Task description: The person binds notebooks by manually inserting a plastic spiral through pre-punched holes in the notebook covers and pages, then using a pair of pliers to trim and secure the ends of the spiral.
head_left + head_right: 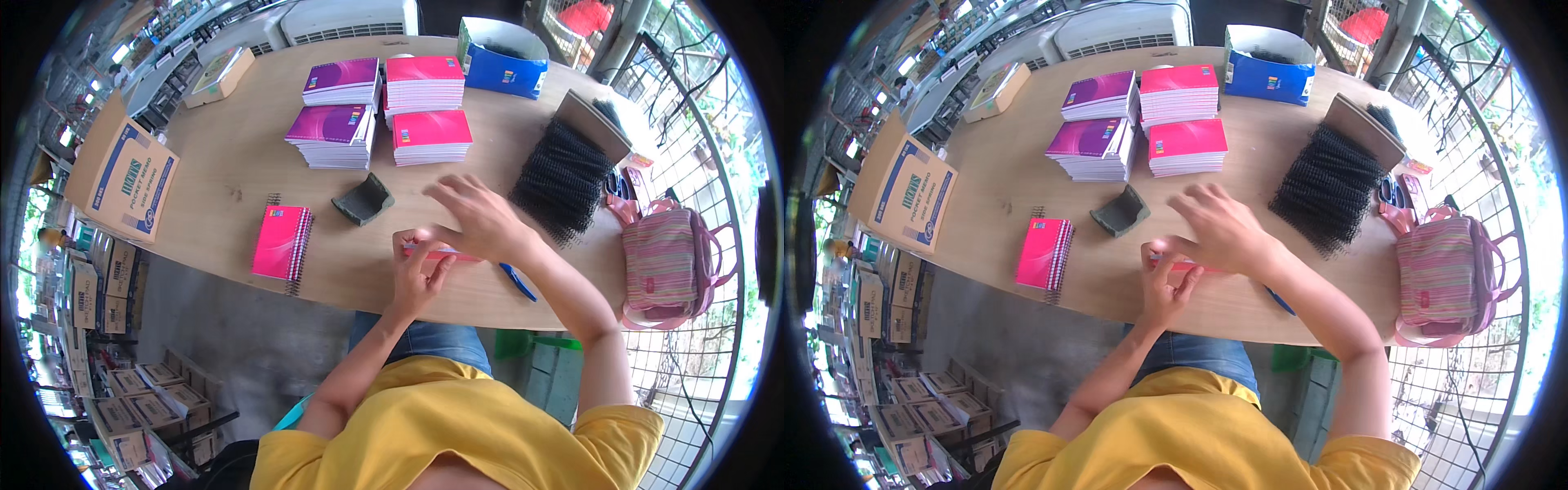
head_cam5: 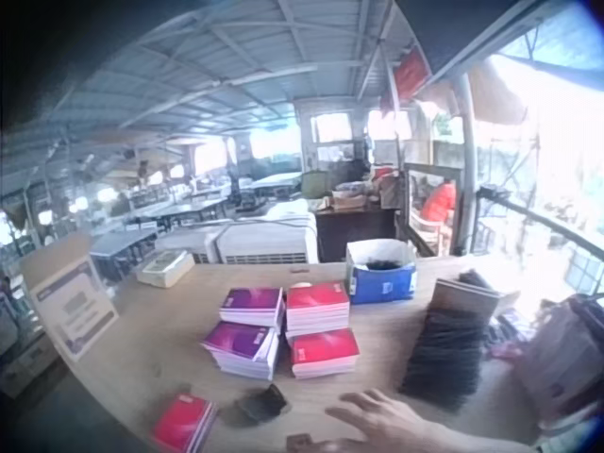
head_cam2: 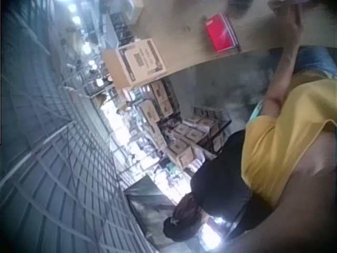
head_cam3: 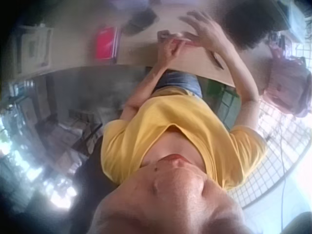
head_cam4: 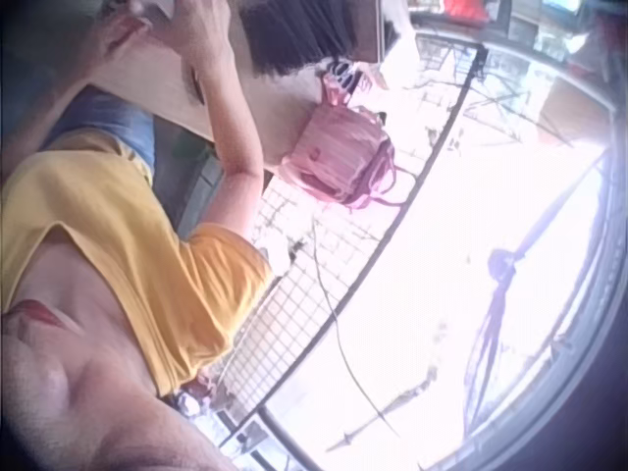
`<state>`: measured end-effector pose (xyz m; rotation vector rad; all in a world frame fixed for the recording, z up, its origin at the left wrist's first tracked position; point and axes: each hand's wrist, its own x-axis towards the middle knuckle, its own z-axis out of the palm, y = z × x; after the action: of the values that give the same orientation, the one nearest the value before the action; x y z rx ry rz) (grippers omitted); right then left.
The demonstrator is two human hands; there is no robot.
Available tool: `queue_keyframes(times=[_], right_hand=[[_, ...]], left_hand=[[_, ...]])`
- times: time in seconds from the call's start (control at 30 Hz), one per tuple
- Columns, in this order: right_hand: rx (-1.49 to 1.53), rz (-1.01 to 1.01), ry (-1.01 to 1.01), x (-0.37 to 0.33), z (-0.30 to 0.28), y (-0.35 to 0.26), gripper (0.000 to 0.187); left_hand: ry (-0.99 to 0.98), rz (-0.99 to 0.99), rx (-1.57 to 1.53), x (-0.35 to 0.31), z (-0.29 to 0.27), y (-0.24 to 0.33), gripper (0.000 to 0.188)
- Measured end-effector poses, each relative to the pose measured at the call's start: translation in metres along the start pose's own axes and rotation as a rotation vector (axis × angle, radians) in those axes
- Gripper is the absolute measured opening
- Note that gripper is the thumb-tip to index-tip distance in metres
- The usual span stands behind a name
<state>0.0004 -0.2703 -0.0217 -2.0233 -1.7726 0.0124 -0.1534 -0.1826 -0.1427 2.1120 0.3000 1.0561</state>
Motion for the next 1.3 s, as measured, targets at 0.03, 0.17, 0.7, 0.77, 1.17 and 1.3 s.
queue_keyframes(times=[0.03,0.17,0.7,0.77,1.17,1.3], right_hand=[[0.013,0.092,-0.092,0.038,0.010,-0.014,0.068],[-0.077,0.144,-0.468,0.136,0.074,-0.042,0.090],[0.854,0.159,-0.364,-0.055,-0.005,0.076,0.046],[1.085,0.180,-0.284,-0.056,-0.009,0.076,0.044],[0.977,-0.092,-0.289,-0.070,-0.020,0.057,0.075],[1.371,0.114,-0.067,-0.079,-0.020,0.071,0.069]], left_hand=[[0.004,0.029,0.003,0.003,0.000,0.003,0.029],[0.025,0.025,0.013,0.001,0.001,-0.001,0.040],[0.059,0.008,0.001,0.011,-0.020,-0.018,0.066],[0.059,0.010,-0.013,0.010,-0.017,-0.018,0.066],[0.021,-0.016,0.043,0.010,-0.018,-0.008,0.065],[0.012,-0.014,-0.020,0.014,-0.015,-0.007,0.065]])
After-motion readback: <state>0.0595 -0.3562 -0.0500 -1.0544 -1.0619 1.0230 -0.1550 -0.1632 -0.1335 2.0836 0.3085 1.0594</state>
